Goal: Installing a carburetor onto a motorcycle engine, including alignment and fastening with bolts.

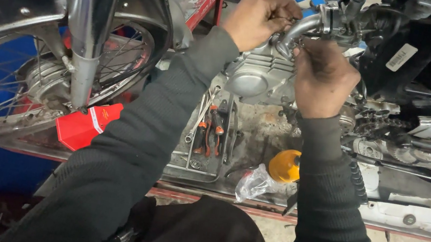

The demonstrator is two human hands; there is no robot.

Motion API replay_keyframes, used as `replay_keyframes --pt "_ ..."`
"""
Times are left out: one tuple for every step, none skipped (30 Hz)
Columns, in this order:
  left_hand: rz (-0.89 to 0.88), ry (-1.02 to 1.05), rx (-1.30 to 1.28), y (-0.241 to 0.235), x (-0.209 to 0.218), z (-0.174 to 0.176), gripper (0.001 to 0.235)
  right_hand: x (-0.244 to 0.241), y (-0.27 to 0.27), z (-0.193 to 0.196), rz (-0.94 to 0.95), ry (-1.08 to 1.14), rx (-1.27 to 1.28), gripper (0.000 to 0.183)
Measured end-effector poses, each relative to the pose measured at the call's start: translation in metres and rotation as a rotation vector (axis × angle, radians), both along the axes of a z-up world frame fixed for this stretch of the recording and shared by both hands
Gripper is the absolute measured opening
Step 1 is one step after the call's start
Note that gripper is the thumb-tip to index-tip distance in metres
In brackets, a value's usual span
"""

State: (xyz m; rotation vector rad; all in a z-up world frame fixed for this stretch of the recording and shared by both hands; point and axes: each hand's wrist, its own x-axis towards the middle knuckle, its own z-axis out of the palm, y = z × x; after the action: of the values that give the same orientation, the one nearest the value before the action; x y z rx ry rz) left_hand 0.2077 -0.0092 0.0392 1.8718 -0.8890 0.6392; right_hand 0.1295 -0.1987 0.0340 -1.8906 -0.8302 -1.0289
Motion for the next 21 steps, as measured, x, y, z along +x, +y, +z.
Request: replay_keyframes --pt "-0.047 0.040 -0.040 0.000 0.001 0.000 0.025 0.002 -0.001 -0.001 -0.059 -0.025 -0.050 0.012" --pt "-0.094 0.080 -0.080 0.000 0.002 0.000 0.024 0.004 -0.003 -0.003 -0.118 -0.050 -0.101 0.010" --pt "-0.095 0.081 -0.080 0.003 0.003 -0.002 0.024 0.003 -0.002 -0.002 -0.120 -0.050 -0.102 0.010" --pt "-0.090 0.093 -0.049 0.005 0.005 -0.004 0.021 0.002 -0.002 -0.001 -0.086 -0.028 -0.092 0.011" --pt "-0.084 0.105 -0.017 0.007 0.006 -0.007 0.019 0.001 -0.002 -0.001 -0.053 -0.006 -0.082 0.011" --pt "-0.086 0.104 -0.018 0.005 0.003 -0.003 0.019 0.002 -0.003 -0.001 -0.055 -0.007 -0.082 0.011" --pt "-0.086 0.049 -0.007 0.005 0.000 -0.001 0.022 0.002 -0.003 -0.001 -0.071 -0.031 -0.098 0.011" --pt "-0.086 -0.005 0.004 0.004 -0.003 0.002 0.026 0.002 -0.003 -0.002 -0.088 -0.055 -0.114 0.011" --pt "-0.085 -0.004 0.003 0.005 -0.001 0.000 0.026 0.002 -0.002 -0.002 -0.086 -0.054 -0.115 0.011" --pt "-0.075 -0.048 0.058 0.006 0.001 -0.001 0.024 0.001 -0.002 -0.002 -0.090 -0.057 -0.117 0.012" --pt "-0.065 -0.092 0.113 0.006 0.004 -0.003 0.022 0.001 -0.001 -0.002 -0.094 -0.060 -0.121 0.012" --pt "-0.065 -0.091 0.111 0.009 0.001 0.000 0.022 0.003 -0.003 -0.005 -0.094 -0.060 -0.123 0.012" --pt "-0.069 -0.080 0.183 0.012 -0.001 0.002 0.019 0.005 -0.004 -0.007 -0.160 -0.118 -0.186 0.017" --pt "-0.074 -0.070 0.255 0.015 -0.004 0.005 0.018 0.007 -0.006 -0.010 -0.227 -0.176 -0.249 0.025" --pt "-0.076 -0.071 0.255 0.018 -0.011 0.005 0.018 0.004 -0.006 -0.008 -0.229 -0.177 -0.249 0.025" --pt "-0.118 0.072 0.261 0.021 -0.018 0.006 0.019 0.001 -0.005 -0.007 -0.221 -0.170 -0.268 0.028" --pt "-0.163 0.215 0.266 0.023 -0.025 0.006 0.032 -0.003 -0.005 -0.005 -0.215 -0.162 -0.288 0.031" --pt "-0.167 0.214 0.266 0.020 -0.022 0.003 0.032 -0.003 -0.007 -0.005 -0.219 -0.162 -0.290 0.031" --pt "-0.114 0.208 0.231 0.018 -0.019 0.001 0.040 -0.004 -0.008 -0.005 -0.175 -0.133 -0.280 0.030" --pt "-0.062 0.202 0.197 0.016 -0.017 -0.002 0.050 -0.004 -0.008 -0.004 -0.132 -0.103 -0.270 0.029" --pt "-0.062 0.203 0.197 0.013 -0.020 -0.004 0.050 -0.008 -0.006 -0.001 -0.131 -0.103 -0.270 0.029"
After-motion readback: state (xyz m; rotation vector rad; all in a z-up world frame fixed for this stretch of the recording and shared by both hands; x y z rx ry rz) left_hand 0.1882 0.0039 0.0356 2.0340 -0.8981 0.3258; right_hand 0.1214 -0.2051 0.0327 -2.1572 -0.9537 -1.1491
